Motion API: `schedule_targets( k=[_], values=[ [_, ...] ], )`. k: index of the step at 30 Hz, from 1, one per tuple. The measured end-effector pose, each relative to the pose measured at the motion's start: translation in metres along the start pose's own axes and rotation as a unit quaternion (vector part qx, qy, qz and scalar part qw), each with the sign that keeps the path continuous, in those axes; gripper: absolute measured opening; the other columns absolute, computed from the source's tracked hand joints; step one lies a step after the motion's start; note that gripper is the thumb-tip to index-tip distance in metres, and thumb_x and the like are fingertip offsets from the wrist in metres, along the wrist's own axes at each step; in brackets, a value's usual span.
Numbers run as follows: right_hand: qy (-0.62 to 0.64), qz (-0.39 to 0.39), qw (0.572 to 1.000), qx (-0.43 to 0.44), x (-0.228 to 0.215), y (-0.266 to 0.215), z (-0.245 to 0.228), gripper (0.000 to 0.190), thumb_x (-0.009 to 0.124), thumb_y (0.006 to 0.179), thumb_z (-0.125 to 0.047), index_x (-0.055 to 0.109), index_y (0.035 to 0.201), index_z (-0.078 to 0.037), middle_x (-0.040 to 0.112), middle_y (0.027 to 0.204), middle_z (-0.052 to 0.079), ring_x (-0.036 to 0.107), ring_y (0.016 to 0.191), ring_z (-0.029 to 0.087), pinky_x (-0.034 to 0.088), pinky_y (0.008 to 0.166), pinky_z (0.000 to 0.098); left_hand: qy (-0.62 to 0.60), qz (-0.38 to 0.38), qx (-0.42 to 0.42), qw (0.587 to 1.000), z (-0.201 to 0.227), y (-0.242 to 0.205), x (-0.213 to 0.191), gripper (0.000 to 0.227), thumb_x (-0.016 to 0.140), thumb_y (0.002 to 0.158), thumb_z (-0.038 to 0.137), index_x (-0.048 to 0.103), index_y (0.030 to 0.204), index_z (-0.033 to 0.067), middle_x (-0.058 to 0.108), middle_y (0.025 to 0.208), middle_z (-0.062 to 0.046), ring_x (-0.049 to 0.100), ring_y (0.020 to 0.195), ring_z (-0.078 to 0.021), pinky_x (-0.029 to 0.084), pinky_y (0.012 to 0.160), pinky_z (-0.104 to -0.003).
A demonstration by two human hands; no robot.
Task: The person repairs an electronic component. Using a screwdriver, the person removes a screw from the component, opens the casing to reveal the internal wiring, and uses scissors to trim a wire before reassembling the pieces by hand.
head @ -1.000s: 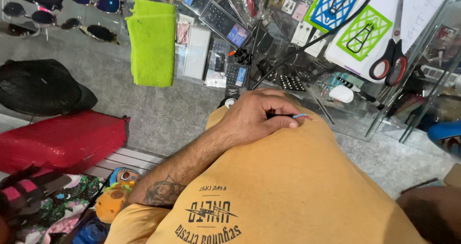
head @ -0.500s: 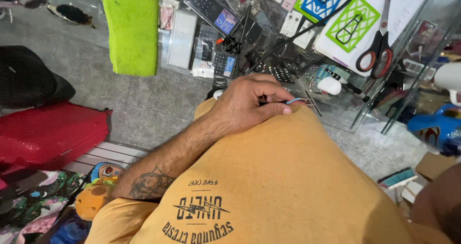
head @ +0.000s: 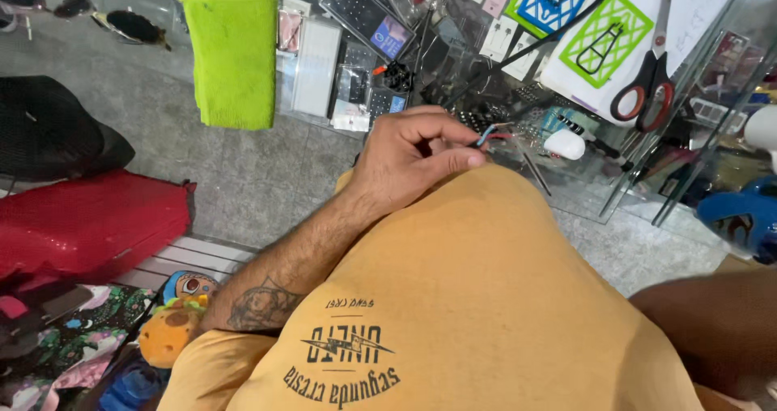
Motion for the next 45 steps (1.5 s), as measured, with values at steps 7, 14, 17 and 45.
schedule_targets(
  k=[7, 14, 17, 45],
  values=[
    [0.349, -0.083, 0.933, -0.007, 0.151, 0.063, -0.035, 0.028, 0.069, 0.108, -0.003, 0.071, 0.134, 0.007, 0.071, 0.134, 0.021, 0.071, 0.118, 0.022, 0.059, 0.104, 0.0302, -0.133, 0.088, -0.165, 0.973, 0.001, -0.001, 0.008, 0.018, 0.093, 0.09, 0.023, 0.079, 0.097, 0.0127, 0.055, 0.063, 0.012, 0.042, 0.063, -0.0003, 0.039, 0.057, -0.021],
    [0.433, -0.014, 0.901, 0.019, 0.183, 0.067, -0.008, 0.016, 0.083, 0.099, -0.007, 0.079, 0.111, 0.004, 0.073, 0.111, 0.017, 0.071, 0.094, 0.018, 0.054, 0.073, 0.025, -0.221, 0.067, -0.146, 0.962, -0.029, -0.01, 0.017, 0.028, 0.096, 0.085, 0.01, 0.08, 0.106, 0.0028, 0.074, 0.078, -0.004, 0.072, 0.064, -0.0078, 0.065, 0.062, -0.023],
    [0.437, 0.01, 0.899, -0.028, 0.186, 0.069, -0.012, 0.016, 0.086, 0.095, -0.002, 0.079, 0.104, 0.01, 0.072, 0.101, 0.023, 0.071, 0.083, 0.022, 0.055, 0.066, 0.0295, -0.218, 0.083, -0.1, 0.967, -0.022, -0.01, 0.013, 0.037, 0.101, 0.08, 0.006, 0.079, 0.109, -0.0021, 0.075, 0.087, -0.009, 0.076, 0.065, -0.0107, 0.067, 0.058, -0.024],
    [0.628, 0.128, 0.765, -0.064, 0.179, 0.048, -0.009, 0.013, 0.063, 0.113, -0.009, 0.051, 0.114, -0.004, 0.068, 0.089, 0.024, 0.071, 0.069, 0.023, 0.069, 0.071, 0.0371, 0.481, 0.044, 0.117, 0.868, 0.028, 0.008, -0.09, 0.067, 0.096, 0.08, -0.001, 0.071, 0.142, 0.0024, 0.073, 0.123, -0.022, 0.071, 0.104, -0.0466, 0.06, 0.094, -0.059]
  ],
)
Point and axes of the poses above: each hand's wrist, its own y-axis towards the middle knuckle, its own x-axis out of the palm, z = x × y, the point moved 2 cm from there along y, towards the middle knuckle
